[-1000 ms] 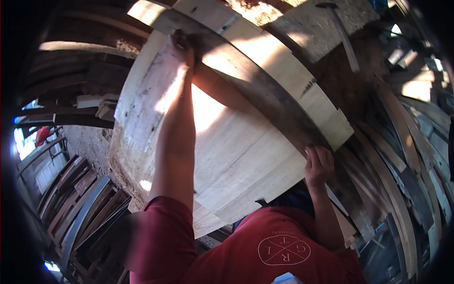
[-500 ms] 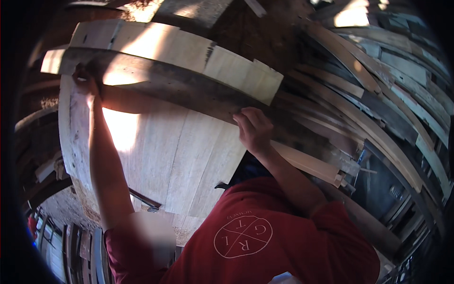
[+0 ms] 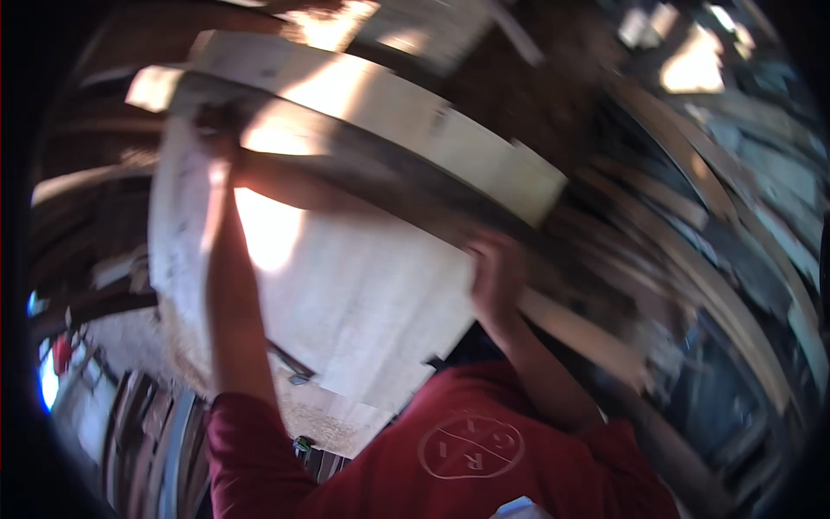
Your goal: The person marks lines across wooden boards using a square ruler and a pencil, positions a curved wooden strip over the boards, and hammers nails into it with a hammer.
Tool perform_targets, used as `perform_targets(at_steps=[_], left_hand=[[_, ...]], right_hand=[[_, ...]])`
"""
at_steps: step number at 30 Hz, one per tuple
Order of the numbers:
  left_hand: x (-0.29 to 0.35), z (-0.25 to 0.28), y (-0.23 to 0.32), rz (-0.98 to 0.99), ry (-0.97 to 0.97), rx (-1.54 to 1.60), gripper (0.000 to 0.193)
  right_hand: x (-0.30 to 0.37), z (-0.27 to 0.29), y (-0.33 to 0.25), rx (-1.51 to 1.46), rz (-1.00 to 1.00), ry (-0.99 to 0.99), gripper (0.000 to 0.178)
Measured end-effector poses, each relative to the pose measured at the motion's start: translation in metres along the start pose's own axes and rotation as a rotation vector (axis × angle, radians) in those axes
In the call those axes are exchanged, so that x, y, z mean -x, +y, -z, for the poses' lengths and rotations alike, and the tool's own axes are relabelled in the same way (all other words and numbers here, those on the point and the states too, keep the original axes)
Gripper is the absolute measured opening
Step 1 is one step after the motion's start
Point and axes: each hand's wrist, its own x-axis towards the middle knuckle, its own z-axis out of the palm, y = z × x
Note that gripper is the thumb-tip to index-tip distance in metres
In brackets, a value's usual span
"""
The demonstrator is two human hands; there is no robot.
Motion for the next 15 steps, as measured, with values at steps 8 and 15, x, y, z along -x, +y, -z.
perform_targets(at_steps=[8, 15], left_hand=[[0.014, 0.016, 0.125, 0.169, 0.005, -0.270, 0.017], [0.015, 0.021, 0.114, 0.133, 0.032, -0.291, 0.032]], right_hand=[[0.046, 0.092, 0.145, 0.499, -0.309, -0.003, 0.027], [0.043, 0.091, 0.159, 0.281, -0.463, -0.117, 0.035]])
